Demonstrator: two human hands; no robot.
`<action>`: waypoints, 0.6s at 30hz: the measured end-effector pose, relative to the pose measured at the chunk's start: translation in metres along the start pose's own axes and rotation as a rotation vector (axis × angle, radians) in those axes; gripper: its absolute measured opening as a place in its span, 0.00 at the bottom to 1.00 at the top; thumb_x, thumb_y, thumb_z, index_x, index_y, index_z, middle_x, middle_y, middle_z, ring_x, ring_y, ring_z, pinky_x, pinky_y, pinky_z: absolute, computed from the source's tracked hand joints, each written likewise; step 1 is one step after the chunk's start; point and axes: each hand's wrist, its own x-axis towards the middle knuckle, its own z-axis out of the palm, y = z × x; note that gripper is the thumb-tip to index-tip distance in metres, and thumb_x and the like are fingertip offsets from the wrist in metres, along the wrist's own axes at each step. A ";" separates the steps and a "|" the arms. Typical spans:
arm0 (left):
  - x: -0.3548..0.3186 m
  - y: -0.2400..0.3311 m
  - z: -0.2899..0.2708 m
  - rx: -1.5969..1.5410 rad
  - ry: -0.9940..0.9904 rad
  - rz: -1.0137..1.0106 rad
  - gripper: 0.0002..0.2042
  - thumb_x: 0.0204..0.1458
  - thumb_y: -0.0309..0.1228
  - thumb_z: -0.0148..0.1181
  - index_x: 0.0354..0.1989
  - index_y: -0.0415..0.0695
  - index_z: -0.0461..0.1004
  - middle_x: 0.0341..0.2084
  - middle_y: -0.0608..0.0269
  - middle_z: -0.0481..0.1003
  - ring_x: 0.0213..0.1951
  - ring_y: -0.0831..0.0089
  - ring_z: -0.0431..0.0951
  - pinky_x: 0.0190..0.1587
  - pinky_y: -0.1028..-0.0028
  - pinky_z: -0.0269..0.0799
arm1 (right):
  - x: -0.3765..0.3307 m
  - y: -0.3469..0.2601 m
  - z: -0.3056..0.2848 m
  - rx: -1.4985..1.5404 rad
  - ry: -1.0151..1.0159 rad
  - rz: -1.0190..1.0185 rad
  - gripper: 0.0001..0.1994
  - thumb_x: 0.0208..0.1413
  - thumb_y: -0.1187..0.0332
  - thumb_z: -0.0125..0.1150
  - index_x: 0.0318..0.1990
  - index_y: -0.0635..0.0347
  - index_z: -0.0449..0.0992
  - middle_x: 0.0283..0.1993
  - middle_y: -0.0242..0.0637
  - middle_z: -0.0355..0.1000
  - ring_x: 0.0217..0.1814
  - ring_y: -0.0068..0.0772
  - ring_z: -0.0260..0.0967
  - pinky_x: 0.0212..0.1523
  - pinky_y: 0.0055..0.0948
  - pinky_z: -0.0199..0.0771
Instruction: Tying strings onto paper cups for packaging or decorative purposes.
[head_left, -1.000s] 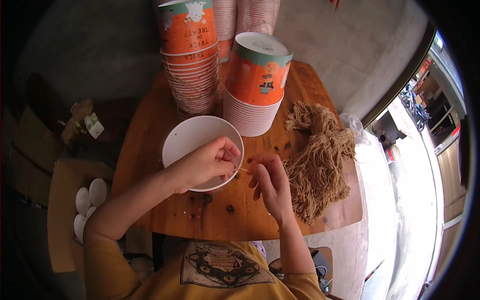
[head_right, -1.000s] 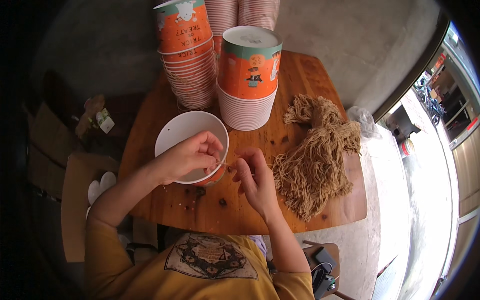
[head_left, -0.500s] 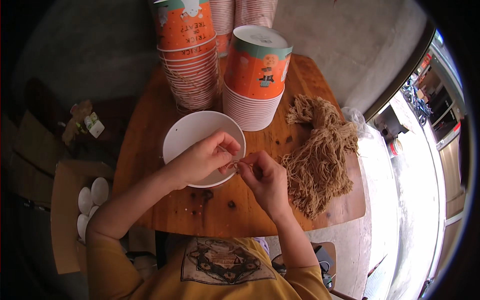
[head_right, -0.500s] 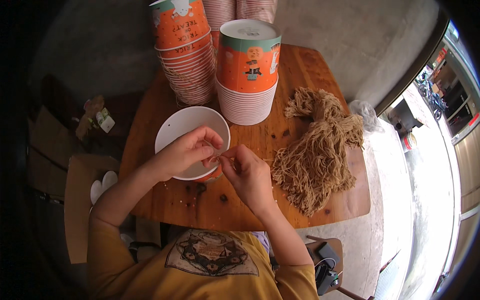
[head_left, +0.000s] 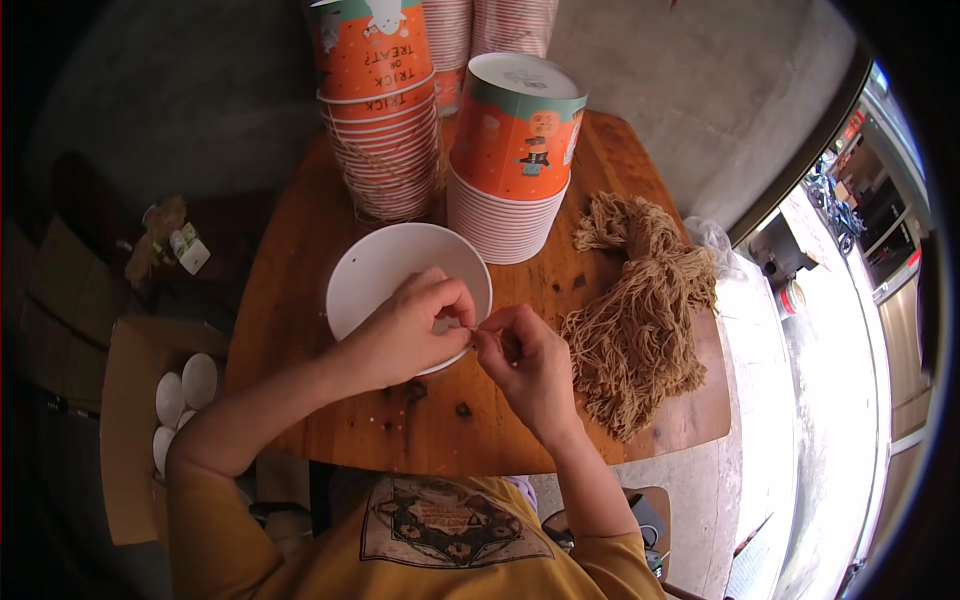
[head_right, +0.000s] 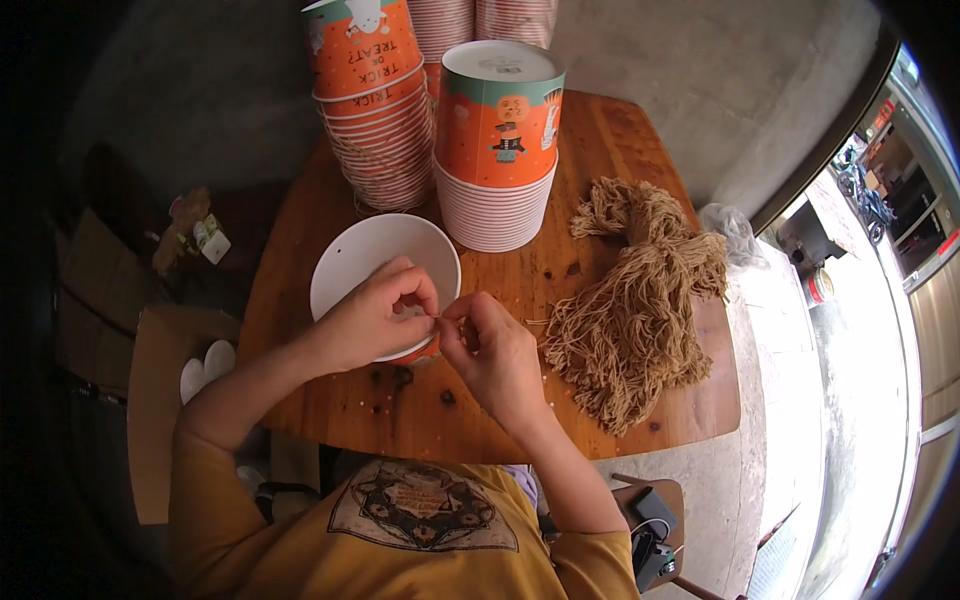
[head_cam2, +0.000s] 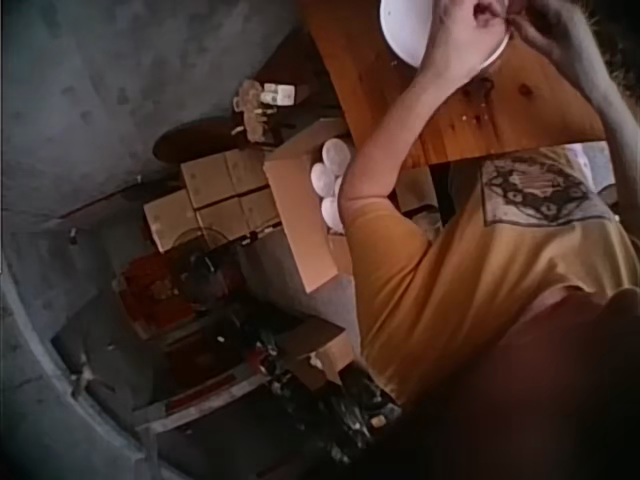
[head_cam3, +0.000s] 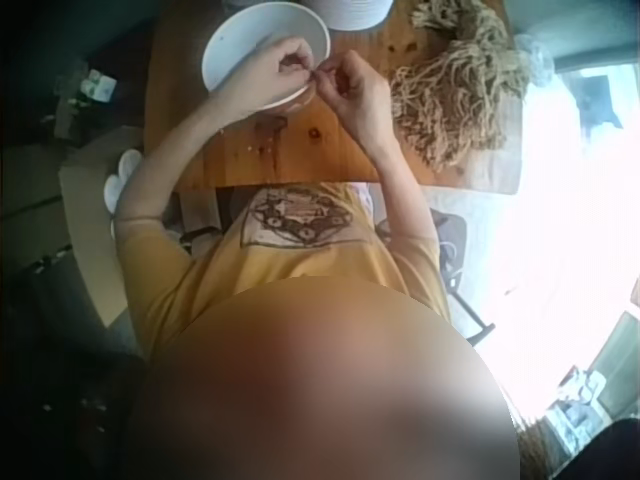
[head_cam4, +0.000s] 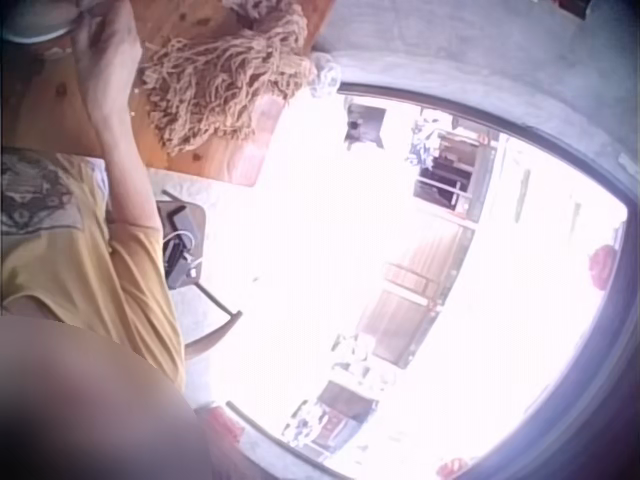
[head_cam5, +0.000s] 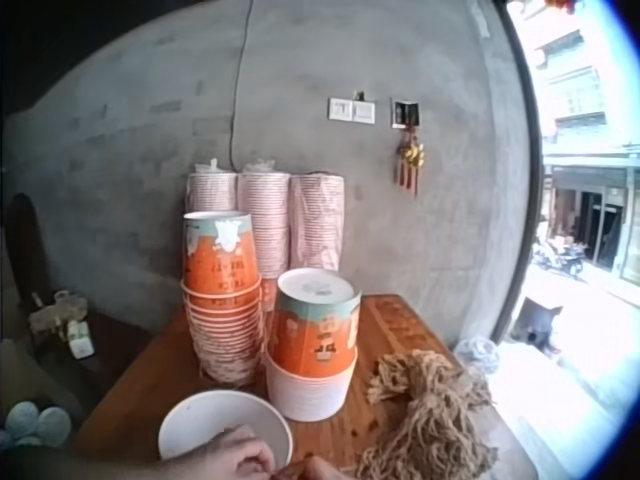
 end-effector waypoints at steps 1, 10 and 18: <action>0.000 0.003 0.001 -0.002 -0.002 0.003 0.05 0.52 0.23 0.60 0.34 0.42 0.69 0.31 0.63 0.72 0.33 0.71 0.74 0.40 0.75 0.71 | -0.001 0.002 0.001 0.006 0.012 0.007 0.06 0.54 0.74 0.65 0.34 0.62 0.73 0.21 0.26 0.61 0.22 0.15 0.54 0.24 0.20 0.59; -0.005 0.013 0.008 -0.231 0.054 -0.148 0.08 0.49 0.17 0.59 0.34 0.39 0.66 0.30 0.61 0.70 0.31 0.72 0.74 0.35 0.73 0.72 | -0.007 0.003 0.002 -0.023 0.019 -0.013 0.07 0.54 0.72 0.65 0.36 0.60 0.73 0.26 0.35 0.70 0.23 0.27 0.67 0.26 0.26 0.70; -0.003 0.015 0.008 -0.384 0.015 -0.289 0.08 0.52 0.17 0.58 0.35 0.39 0.65 0.31 0.65 0.71 0.33 0.79 0.74 0.36 0.76 0.72 | -0.011 0.009 0.008 0.096 0.051 0.001 0.06 0.55 0.76 0.65 0.35 0.62 0.72 0.27 0.29 0.68 0.25 0.14 0.60 0.27 0.18 0.64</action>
